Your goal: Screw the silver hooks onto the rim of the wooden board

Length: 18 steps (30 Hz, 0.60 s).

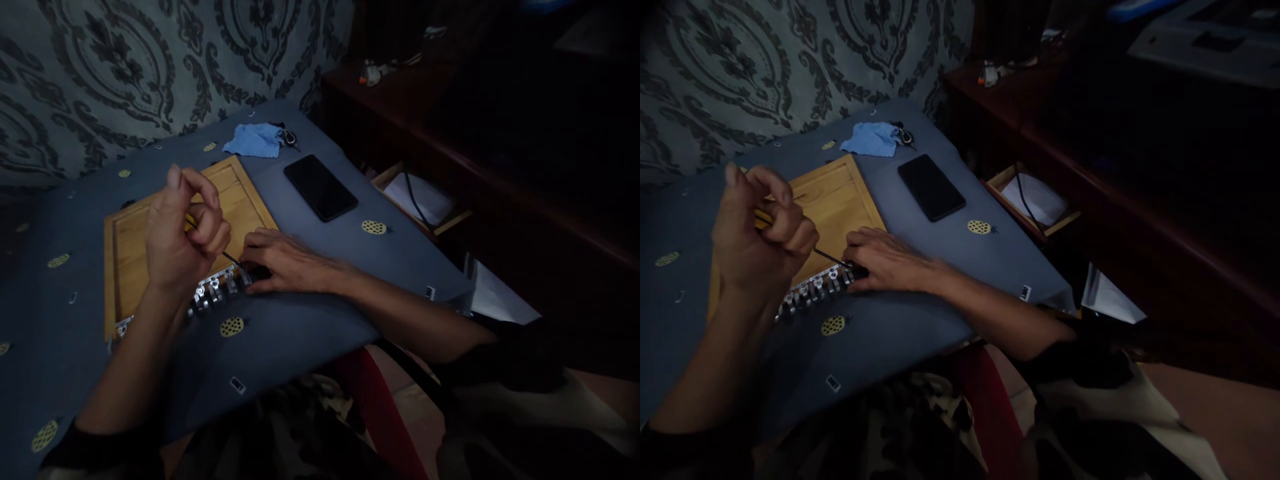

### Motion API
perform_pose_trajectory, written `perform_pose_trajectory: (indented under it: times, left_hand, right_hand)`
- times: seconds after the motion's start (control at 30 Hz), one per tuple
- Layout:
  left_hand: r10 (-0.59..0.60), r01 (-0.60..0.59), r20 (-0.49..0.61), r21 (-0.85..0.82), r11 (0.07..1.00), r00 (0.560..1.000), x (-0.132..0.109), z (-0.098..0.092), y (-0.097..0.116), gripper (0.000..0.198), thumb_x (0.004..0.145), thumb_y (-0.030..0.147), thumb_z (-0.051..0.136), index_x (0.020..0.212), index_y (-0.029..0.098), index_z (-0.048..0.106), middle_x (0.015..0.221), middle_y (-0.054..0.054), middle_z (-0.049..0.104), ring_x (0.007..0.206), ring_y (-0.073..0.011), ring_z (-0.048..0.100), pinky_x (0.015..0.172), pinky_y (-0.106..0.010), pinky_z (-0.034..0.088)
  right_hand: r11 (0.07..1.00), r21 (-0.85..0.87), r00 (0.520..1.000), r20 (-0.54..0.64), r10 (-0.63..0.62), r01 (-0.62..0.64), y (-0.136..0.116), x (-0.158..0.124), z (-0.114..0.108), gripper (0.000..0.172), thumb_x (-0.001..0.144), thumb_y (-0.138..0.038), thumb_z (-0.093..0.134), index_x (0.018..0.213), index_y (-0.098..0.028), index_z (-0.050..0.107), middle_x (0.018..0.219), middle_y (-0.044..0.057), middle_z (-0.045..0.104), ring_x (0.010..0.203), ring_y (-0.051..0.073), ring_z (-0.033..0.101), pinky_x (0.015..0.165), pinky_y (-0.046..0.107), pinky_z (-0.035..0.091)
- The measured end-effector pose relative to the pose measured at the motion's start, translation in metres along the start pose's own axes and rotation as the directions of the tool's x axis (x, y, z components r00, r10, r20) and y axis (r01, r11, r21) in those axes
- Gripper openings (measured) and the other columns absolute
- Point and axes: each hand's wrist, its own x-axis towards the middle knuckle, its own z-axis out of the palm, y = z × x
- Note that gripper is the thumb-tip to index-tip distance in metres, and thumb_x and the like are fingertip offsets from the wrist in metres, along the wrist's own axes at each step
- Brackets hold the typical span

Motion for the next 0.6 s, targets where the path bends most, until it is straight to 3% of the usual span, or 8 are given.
perform_pose_trajectory:
  times: [0.1,0.27,0.37,0.6]
  left_hand:
    - [-0.029,0.029,0.015,-0.018,0.999,0.999,-0.001,-0.002,0.004,0.041,0.096,0.051,0.061,0.068,0.021,0.059,0.044,0.011,0.013,0.034,-0.0050,0.003,0.032,-0.021,0.012]
    - [0.089,-0.089,-0.205,0.010,0.996,0.975,-0.010,0.011,0.019,0.041,0.104,0.037,0.049,0.068,0.019,0.059,0.045,0.009,0.018,0.035,-0.0052,0.009,0.036,-0.022,0.016]
    - [0.111,-0.100,-0.293,0.053,0.994,0.950,-0.013,0.019,0.024,0.047,0.108,0.033,0.038,0.068,0.018,0.058,0.045,0.008,0.020,0.036,-0.0053,0.011,0.037,-0.023,0.015]
    - [0.091,-0.081,-0.354,0.043,0.996,0.931,-0.016,0.026,0.018,0.060,0.112,0.030,0.020,0.066,0.018,0.058,0.044,0.007,0.018,0.035,-0.0047,0.012,0.040,-0.024,0.013]
  right_hand:
    - [1.000,0.009,1.000,0.015,0.005,-0.005,-0.001,0.000,-0.001,0.037,0.086,-0.040,0.077,0.106,-0.011,0.068,0.102,0.009,0.060,0.098,0.023,0.053,0.083,0.033,0.042]
    - [1.000,0.012,1.000,0.023,-0.001,0.001,0.000,0.000,0.000,0.038,0.086,-0.040,0.077,0.108,-0.010,0.068,0.104,0.010,0.060,0.101,0.024,0.053,0.087,0.034,0.042]
    - [1.000,0.018,1.000,0.019,-0.011,0.010,0.002,0.000,0.001,0.039,0.086,-0.041,0.077,0.107,-0.010,0.068,0.106,0.011,0.060,0.103,0.024,0.052,0.089,0.034,0.042]
    - [1.000,0.026,1.000,0.012,-0.003,0.002,0.002,0.000,0.001,0.036,0.086,-0.040,0.077,0.106,-0.012,0.068,0.106,0.010,0.060,0.101,0.024,0.052,0.087,0.035,0.042]
